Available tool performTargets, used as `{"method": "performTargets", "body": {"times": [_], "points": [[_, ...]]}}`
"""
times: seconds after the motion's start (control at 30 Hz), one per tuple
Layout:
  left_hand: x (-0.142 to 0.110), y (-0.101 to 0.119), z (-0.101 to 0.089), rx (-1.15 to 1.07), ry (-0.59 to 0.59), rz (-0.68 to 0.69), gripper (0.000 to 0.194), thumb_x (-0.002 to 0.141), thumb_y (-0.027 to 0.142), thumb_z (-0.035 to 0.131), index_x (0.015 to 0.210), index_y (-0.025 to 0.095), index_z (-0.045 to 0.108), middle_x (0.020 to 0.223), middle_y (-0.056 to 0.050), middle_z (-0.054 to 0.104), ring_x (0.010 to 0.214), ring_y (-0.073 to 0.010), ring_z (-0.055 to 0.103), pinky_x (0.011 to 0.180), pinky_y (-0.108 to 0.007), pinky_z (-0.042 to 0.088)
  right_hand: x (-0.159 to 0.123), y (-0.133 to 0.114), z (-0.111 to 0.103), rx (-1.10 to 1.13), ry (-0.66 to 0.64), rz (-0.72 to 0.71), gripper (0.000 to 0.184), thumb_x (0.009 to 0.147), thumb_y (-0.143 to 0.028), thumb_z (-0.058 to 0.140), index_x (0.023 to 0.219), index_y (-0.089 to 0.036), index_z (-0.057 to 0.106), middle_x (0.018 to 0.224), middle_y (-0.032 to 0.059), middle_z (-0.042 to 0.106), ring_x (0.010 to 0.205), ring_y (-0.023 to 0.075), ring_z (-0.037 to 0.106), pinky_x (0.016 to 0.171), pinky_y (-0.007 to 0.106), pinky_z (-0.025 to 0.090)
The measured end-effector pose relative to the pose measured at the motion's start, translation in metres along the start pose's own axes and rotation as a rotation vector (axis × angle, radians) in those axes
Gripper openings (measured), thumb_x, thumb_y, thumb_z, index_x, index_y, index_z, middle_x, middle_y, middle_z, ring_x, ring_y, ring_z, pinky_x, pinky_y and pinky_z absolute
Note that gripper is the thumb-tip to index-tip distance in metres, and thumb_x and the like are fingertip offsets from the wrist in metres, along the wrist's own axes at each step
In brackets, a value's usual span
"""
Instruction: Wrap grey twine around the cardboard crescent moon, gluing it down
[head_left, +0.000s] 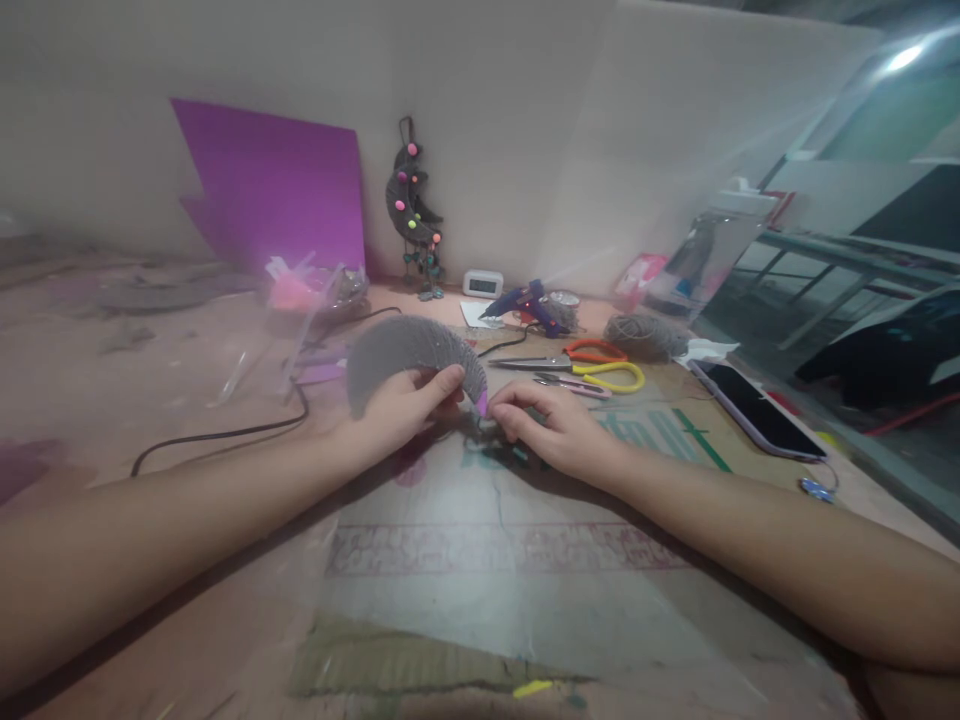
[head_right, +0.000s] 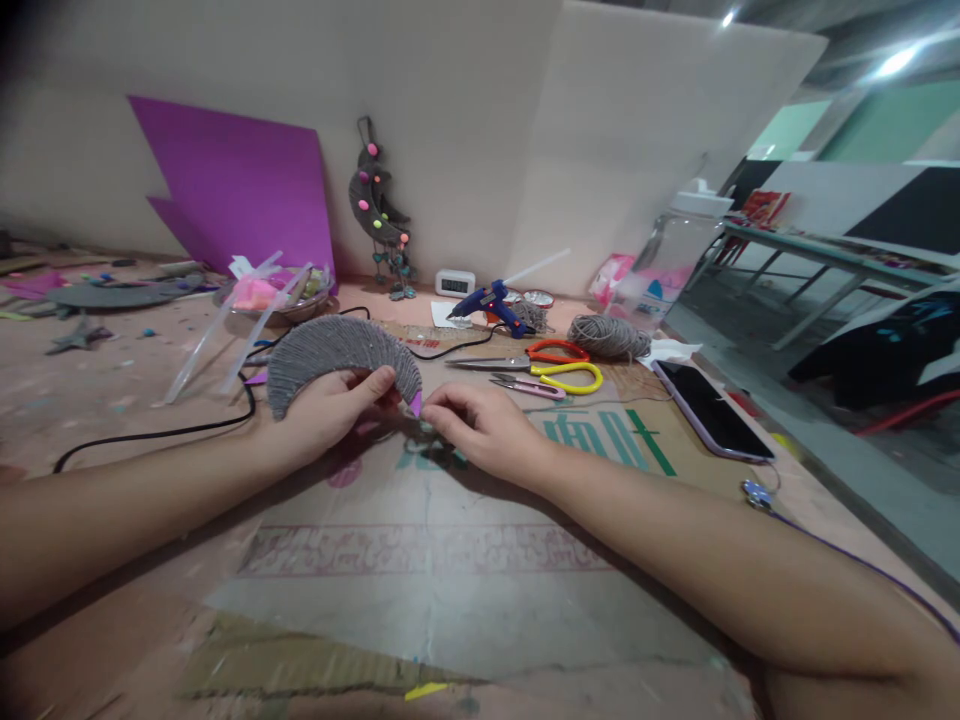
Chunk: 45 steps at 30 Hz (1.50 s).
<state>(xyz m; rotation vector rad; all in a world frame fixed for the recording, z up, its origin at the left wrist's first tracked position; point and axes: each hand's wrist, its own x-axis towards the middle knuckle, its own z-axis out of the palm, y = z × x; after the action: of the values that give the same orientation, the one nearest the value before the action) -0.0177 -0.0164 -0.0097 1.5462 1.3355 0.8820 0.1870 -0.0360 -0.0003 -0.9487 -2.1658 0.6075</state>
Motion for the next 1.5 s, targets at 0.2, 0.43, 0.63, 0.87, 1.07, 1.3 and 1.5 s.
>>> {"method": "performTargets", "body": {"times": [0.2,0.43,0.63,0.87,1.07,1.3,1.5], "points": [[-0.002,-0.002,0.002,-0.040,-0.048,-0.007,0.049,0.082,0.064,0.053,0.070,0.017,0.059,0.053,0.000,0.055,0.040,-0.0094,0.045,0.038,-0.021,0.032,0.002,0.007,-0.001,-0.082,0.094,0.014,0.015,0.092,-0.024,0.055,0.087,-0.018,0.067,0.074,-0.0010,0.068,0.067,0.0118,0.061,0.065,0.022,0.046],[-0.014,0.011,-0.002,0.112,-0.100,-0.074,0.056,0.079,0.071,0.050,0.076,0.017,0.064,0.050,0.001,0.054,0.033,-0.0113,0.046,0.032,-0.023,0.031,0.001,0.007,0.002,-0.134,0.143,-0.104,0.011,0.088,-0.023,0.062,0.097,-0.017,0.066,0.083,0.0017,0.071,0.074,0.0134,0.064,0.070,0.025,0.050],[-0.018,0.014,-0.005,0.244,-0.099,-0.060,0.060,0.076,0.075,0.050,0.075,0.018,0.069,0.050,0.000,0.058,0.032,-0.0131,0.050,0.031,-0.022,0.032,-0.005,0.007,0.004,-0.169,0.179,-0.230,0.025,0.087,-0.022,0.063,0.111,-0.018,0.056,0.100,0.0054,0.069,0.082,0.0148,0.066,0.077,0.028,0.053],[-0.019,0.016,-0.004,0.292,-0.101,-0.056,0.059,0.075,0.075,0.050,0.069,0.020,0.070,0.042,0.001,0.052,0.031,-0.0140,0.049,0.030,-0.023,0.029,-0.007,0.006,0.002,-0.264,0.127,-0.301,0.018,0.090,-0.020,0.056,0.108,-0.020,0.061,0.104,0.0064,0.072,0.094,0.0180,0.069,0.084,0.032,0.055],[-0.020,0.018,-0.003,0.321,-0.108,-0.052,0.059,0.076,0.075,0.049,0.068,0.020,0.069,0.043,0.001,0.053,0.031,-0.0146,0.050,0.029,-0.023,0.032,-0.007,0.006,0.002,-0.278,0.112,-0.302,0.015,0.091,-0.020,0.055,0.104,-0.019,0.065,0.100,0.0054,0.075,0.090,0.0163,0.070,0.082,0.029,0.055],[-0.019,0.016,-0.004,0.340,-0.144,-0.059,0.062,0.077,0.077,0.046,0.069,0.020,0.069,0.043,0.001,0.053,0.030,-0.0146,0.050,0.029,-0.023,0.034,-0.009,0.006,0.002,-0.282,0.122,-0.302,0.015,0.092,-0.020,0.057,0.103,-0.019,0.067,0.097,0.0036,0.076,0.086,0.0143,0.071,0.080,0.025,0.054],[-0.018,0.015,-0.004,0.345,-0.119,-0.025,0.059,0.076,0.075,0.049,0.063,0.020,0.068,0.042,0.001,0.053,0.030,-0.0138,0.049,0.028,-0.022,0.030,-0.009,0.007,0.003,-0.285,0.114,-0.278,0.016,0.092,-0.022,0.056,0.102,-0.021,0.068,0.097,0.0032,0.076,0.085,0.0152,0.071,0.079,0.027,0.055]]}}
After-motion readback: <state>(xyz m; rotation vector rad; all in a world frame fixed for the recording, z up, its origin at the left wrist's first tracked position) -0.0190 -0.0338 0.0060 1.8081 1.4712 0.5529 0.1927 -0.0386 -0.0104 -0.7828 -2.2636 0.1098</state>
